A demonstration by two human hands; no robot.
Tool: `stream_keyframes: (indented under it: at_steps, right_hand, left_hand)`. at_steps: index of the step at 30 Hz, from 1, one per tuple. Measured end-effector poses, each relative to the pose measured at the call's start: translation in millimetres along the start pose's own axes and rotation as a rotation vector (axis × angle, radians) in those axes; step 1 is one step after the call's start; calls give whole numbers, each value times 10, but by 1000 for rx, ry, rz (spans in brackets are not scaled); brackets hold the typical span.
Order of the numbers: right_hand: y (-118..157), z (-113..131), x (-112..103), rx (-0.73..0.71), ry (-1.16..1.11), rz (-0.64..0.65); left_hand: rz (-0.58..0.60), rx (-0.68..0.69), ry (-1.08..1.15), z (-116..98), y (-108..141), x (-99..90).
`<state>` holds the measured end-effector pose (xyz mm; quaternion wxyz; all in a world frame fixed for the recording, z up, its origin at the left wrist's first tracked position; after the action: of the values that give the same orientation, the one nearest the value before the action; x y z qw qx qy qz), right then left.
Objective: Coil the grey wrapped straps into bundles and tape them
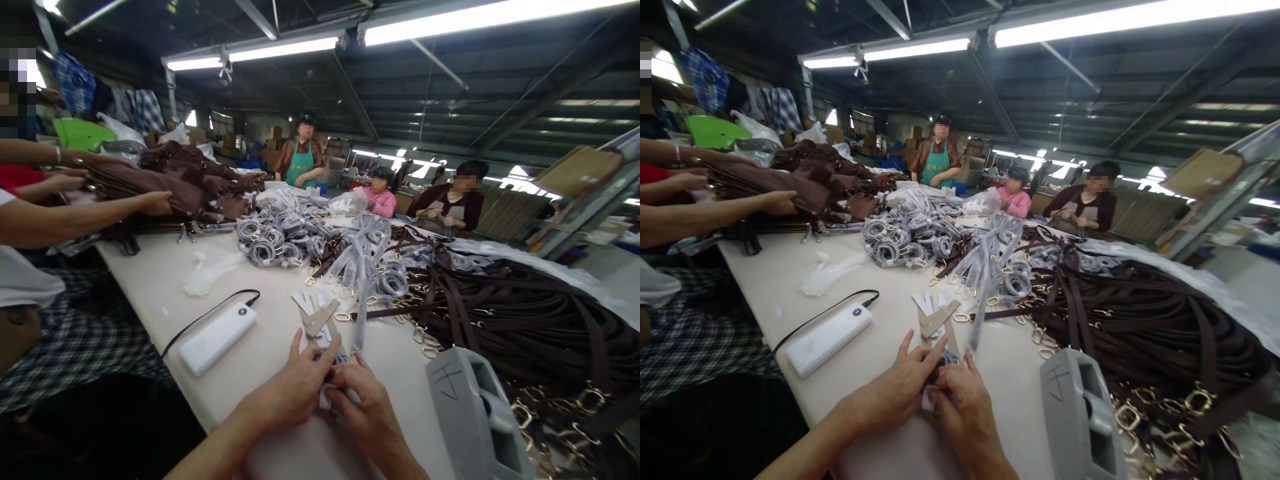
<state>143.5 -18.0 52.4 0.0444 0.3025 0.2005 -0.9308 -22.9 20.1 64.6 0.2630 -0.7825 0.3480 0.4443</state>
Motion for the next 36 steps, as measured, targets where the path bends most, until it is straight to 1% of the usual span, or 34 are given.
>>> stream_keyframes:
  at_steps: [5,9,12,14,16,19,22,23,24,26,29,31,34,36]
  right_hand:
    - [17,55,0,133,-190,-61]
    - [5,75,-28,181,-233,-102]
    - [0,72,-40,198,-241,-126]
    - [0,66,-34,200,-245,-139]
    - [0,58,-18,201,-240,-172]
    - [-2,45,19,248,-260,-230]
    - [-2,32,44,322,-331,-258]
    - [-2,30,44,323,-321,-254]
    - [-2,30,38,303,-285,-243]
    - [-3,33,13,217,-174,-219]
    - [-9,43,-37,59,-56,-231]
    - [-13,55,-64,-16,-14,-240]
    - [-18,97,-96,-106,43,-242]
    - [-22,142,-116,-167,89,-238]
  left_hand:
    - [-20,49,111,25,22,-83]
    - [27,35,203,37,19,-137]
    - [46,-1,283,18,7,-158]
    - [11,-31,359,-3,-4,-158]
    - [-25,-81,444,-24,-17,-147]
    - [-30,-180,561,-46,-36,-115]
    - [-42,-220,594,-48,-50,-80]
    - [-45,-221,582,-45,-55,-73]
    - [-45,-221,564,-41,-61,-70]
    - [-18,-203,525,-32,-78,-83]
    - [77,-128,498,-15,-117,-157]
    - [150,-75,510,6,-145,-229]
    - [221,-27,630,45,-182,-320]
    - [245,-16,748,60,-201,-340]
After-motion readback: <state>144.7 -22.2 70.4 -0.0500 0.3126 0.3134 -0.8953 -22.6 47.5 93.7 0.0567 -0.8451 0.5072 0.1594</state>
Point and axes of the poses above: each hand's wrist, its own y-axis away from the middle knuckle, its own x-axis out of the palm, z = x × y, the point moved 1 cm from there along -y, towards the middle knuckle, and after that the axes turned 1 degree about -y, right-handed, at the moved point
